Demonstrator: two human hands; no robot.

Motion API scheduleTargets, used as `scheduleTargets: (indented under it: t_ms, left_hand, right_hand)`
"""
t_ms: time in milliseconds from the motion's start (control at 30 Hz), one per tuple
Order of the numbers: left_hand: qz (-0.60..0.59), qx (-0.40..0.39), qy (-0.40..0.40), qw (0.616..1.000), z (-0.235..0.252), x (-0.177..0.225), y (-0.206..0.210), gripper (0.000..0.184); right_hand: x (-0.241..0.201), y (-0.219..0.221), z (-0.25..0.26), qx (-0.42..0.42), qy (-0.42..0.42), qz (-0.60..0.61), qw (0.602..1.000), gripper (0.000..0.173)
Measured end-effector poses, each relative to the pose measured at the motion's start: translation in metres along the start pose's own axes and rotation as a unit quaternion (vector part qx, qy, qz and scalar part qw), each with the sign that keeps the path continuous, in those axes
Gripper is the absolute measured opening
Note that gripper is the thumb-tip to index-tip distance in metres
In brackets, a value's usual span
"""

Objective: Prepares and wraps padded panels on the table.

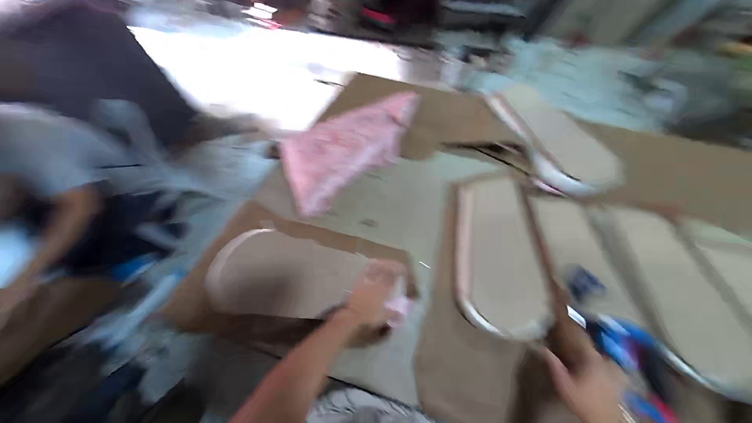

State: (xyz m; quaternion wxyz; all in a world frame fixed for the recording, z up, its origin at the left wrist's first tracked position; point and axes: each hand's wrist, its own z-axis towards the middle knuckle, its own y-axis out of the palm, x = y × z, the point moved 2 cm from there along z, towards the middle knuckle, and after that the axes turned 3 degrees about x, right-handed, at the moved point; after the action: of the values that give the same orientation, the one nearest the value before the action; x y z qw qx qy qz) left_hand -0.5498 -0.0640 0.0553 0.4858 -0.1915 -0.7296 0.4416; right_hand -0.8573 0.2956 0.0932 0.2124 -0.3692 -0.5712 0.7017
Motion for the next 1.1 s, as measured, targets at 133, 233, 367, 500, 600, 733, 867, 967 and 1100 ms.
scheduleTargets:
  t_ms: [133, 233, 367, 500, 600, 733, 867, 967, 1100]
  left_hand:
    - [0.115, -0.026, 0.024, 0.993, 0.025, -0.003, 0.023, 0.110]
    - [0.139, -0.037, 0.029, 0.989, 0.031, 0.000, 0.025, 0.109]
    - [0.127, -0.023, 0.034, 0.991, 0.025, -0.004, 0.029, 0.106]
    - [0.128, -0.025, 0.047, 0.990, 0.031, -0.001, 0.032, 0.102]
    - [0.114, -0.026, 0.047, 0.992, 0.035, -0.003, 0.032, 0.096]
    - [0.123, -0.042, 0.048, 0.990, 0.037, -0.001, 0.031, 0.092]
    - [0.120, -0.024, 0.055, 0.991, 0.037, -0.003, 0.033, 0.096]
    - [0.118, -0.034, 0.052, 0.991, 0.036, -0.003, 0.031, 0.096]
    - [0.115, -0.036, 0.048, 0.992, 0.036, -0.004, 0.027, 0.099]
  right_hand:
    - [0.050, -0.001, 0.010, 0.054, 0.126, -0.074, 0.988, 0.087]
    - [0.059, -0.031, 0.031, 0.045, 0.200, -0.037, 0.978, 0.069]
    - [0.103, -0.027, 0.054, -0.111, 0.270, -0.025, 0.956, 0.080]
    - [0.130, -0.047, 0.053, -0.101, 0.311, 0.035, 0.945, 0.066]
    - [0.070, -0.079, 0.027, -0.069, 0.306, 0.001, 0.950, 0.062]
    - [-0.058, -0.056, -0.046, -0.128, 0.130, 0.228, 0.956, 0.044]
    - [-0.152, 0.012, -0.060, -0.163, 0.028, 0.219, 0.962, 0.035]
    - [-0.183, 0.037, -0.049, -0.175, -0.002, 0.161, 0.971, 0.041]
    - [-0.202, 0.052, -0.036, -0.230, -0.013, 0.069, 0.971, 0.045]
